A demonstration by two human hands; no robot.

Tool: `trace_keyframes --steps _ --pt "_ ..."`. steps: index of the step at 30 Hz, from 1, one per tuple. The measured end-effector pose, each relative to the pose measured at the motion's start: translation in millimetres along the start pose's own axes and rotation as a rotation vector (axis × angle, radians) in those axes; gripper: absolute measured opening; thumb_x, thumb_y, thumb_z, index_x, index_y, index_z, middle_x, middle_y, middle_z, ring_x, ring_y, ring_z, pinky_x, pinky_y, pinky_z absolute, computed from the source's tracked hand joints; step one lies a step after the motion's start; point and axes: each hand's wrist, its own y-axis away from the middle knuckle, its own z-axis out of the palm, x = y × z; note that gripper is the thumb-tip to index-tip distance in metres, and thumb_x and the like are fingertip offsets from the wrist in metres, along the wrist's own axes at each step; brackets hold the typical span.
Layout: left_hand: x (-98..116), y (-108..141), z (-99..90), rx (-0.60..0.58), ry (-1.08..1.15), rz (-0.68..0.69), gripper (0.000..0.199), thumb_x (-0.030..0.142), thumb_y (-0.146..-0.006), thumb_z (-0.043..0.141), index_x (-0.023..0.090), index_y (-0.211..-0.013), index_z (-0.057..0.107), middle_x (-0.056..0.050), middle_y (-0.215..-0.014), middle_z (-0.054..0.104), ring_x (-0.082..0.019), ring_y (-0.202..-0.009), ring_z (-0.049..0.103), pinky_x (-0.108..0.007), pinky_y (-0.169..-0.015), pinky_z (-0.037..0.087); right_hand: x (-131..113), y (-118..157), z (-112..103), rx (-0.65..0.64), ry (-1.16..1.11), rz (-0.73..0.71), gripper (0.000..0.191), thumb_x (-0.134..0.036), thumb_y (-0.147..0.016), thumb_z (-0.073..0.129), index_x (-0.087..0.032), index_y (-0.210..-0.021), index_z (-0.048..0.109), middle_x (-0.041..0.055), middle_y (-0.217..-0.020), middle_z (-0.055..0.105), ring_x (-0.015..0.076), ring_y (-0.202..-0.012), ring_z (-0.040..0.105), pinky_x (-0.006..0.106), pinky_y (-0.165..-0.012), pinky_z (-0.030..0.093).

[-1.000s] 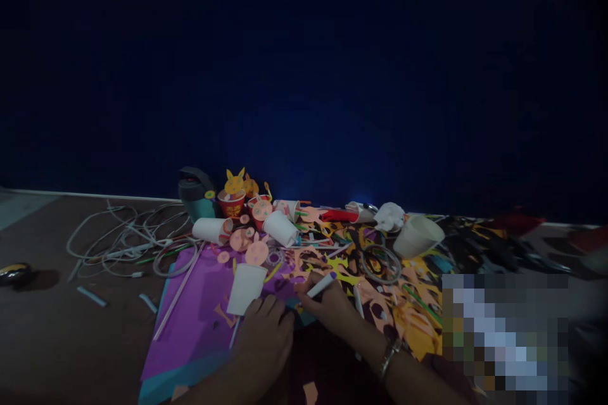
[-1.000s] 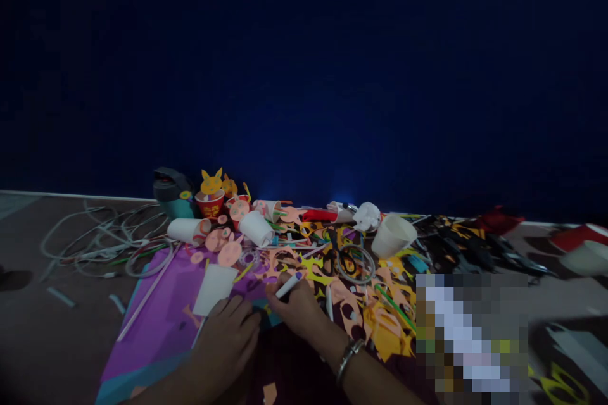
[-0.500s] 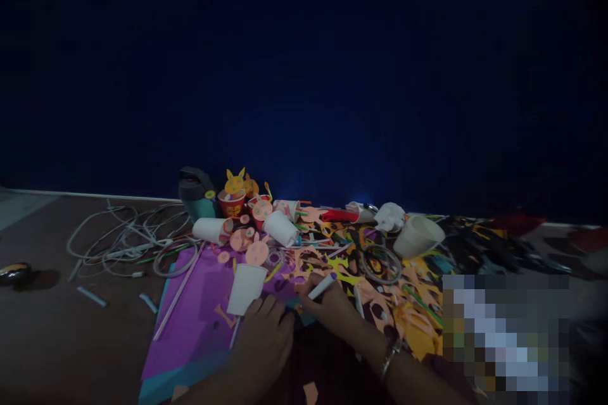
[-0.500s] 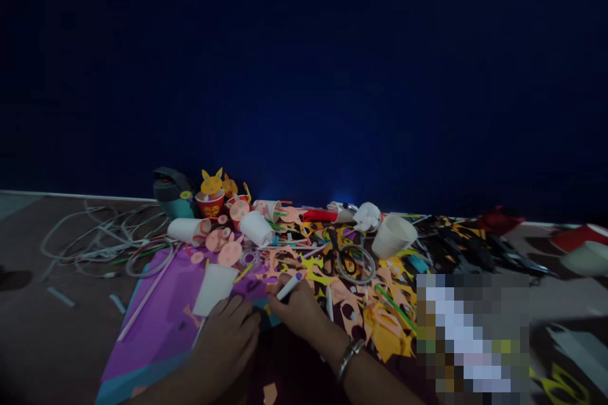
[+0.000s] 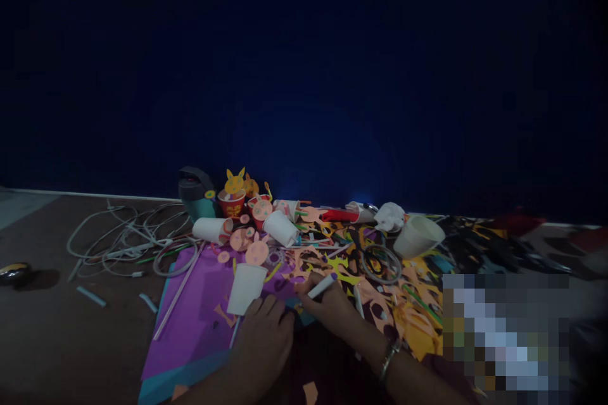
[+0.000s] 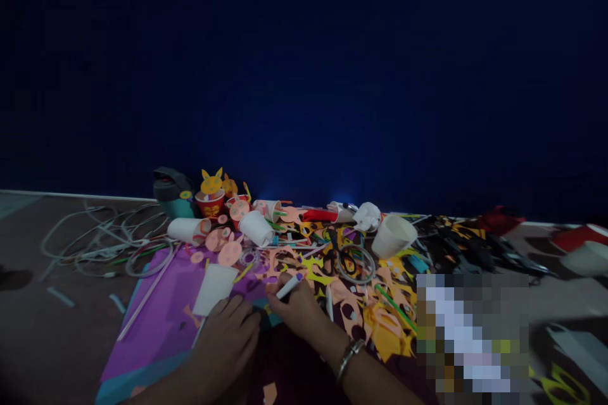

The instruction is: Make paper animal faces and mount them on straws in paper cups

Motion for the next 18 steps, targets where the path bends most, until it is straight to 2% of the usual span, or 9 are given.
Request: trace_keyframes --steps 3,9,18 --pt "0.0 0.9 1.2 0.002 0.001 -0.001 0.011 0.022 -0.085 0.049 0.02 -0.085 0.06 -0.003 -0.081 0.057 -0.021 -0.08 0.046 -0.037 -0.072 0.031 -1.2 0.4 -0.9 -0.043 -0.023 0.005 0.014 -0.021 -0.073 0.055 -0.019 -0.061 0.047 -0.005 -0.056 0.046 0.0093 -0.053 0.041 0.019 -0.05 0.034" --pt "0.0 1.9 0.7 -0.005 0.003 -0.005 0.012 0.022 -0.086 0.049 0.021 -0.087 0.06 -0.002 -0.081 0.057 -0.021 -0.081 0.047 -0.037 -0.073 0.031 0.5 -0.4 -0.5 0.01 0.037 0.008 0.017 -0.025 -0.074 0.056 -0.019 -0.061 0.047 -0.0054 -0.053 0.044 0.0095 -0.052 0.04 0.02 -0.05 0.033" --pt "-0.6 1.5 4.0 0.014 -0.009 -0.004 0.011 0.023 -0.085 0.05 0.021 -0.086 0.06 -0.002 -0.08 0.057 -0.021 -0.08 0.046 -0.036 -0.071 0.031 0.1 0.2 -0.8 -0.034 -0.013 0.012 0.015 -0.023 -0.074 0.055 -0.018 -0.062 0.047 -0.0045 -0.056 0.046 0.0098 -0.053 0.042 0.02 -0.05 0.034"
